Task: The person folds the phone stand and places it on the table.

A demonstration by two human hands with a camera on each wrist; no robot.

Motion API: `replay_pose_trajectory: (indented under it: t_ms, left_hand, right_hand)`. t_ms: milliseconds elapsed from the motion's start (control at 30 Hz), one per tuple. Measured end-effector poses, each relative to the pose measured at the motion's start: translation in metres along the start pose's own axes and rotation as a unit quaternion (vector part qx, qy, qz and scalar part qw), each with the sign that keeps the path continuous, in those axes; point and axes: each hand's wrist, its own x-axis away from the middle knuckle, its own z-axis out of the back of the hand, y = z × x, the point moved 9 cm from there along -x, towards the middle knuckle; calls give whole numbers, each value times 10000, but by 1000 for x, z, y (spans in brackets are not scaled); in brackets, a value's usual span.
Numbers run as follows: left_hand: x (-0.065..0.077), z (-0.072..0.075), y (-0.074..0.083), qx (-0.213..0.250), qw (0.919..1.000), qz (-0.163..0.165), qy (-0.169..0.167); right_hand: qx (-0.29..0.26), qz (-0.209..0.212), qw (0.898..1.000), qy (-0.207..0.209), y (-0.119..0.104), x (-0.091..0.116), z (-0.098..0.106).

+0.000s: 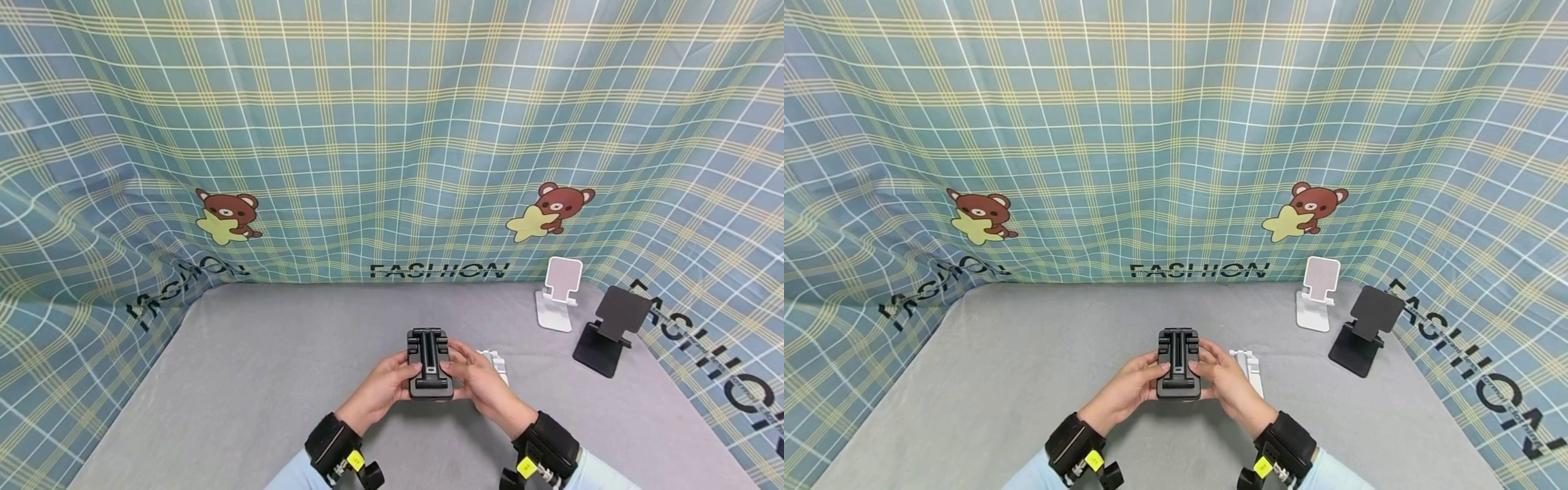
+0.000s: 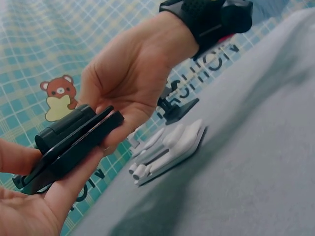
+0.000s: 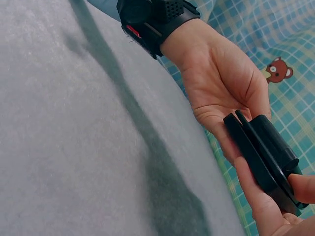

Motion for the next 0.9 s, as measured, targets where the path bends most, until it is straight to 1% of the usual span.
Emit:
replay_pose_trajectory:
  t_ms: [200, 300, 433, 533, 600, 633, 667, 700, 767, 900]
  left_hand:
    - [-5, 6, 0, -716, 9963, -15, 479]
    - [-7, 5, -2, -813, 9952, -56, 544]
    - [-8, 2, -9, -971, 9937, -117, 555]
    - [-10, 2, -16, -1181, 9909, -148, 624]
    - [-11, 3, -20, -1362, 9880, -130, 723]
    - [-12, 3, -23, -1452, 9863, -119, 778]
    - [-12, 4, -25, -1548, 9844, -111, 831]
    - [-13, 4, -27, -1682, 9815, -112, 904]
    - [-13, 3, -28, -2062, 9729, -129, 1034]
    - [-12, -1, -25, -2832, 9505, -313, 1241]
  right_hand:
    - [136, 12, 9997, 221, 1, -1, 12]
    - [329, -52, 9990, 289, 4, -1, 18]
    - [1004, -120, 9935, 532, 11, 0, 26]
    - [1676, -31, 9832, 715, 13, 0, 29]
    - [2262, 98, 9706, 811, 12, 0, 29]
    - [2568, 156, 9626, 846, 12, 1, 28]
    - [2902, 227, 9527, 876, 11, 1, 28]
    - [3271, 290, 9400, 928, 10, 1, 28]
    - [3861, 391, 9159, 1029, 8, 2, 27]
    - [4628, 613, 8766, 1164, 3, 4, 23]
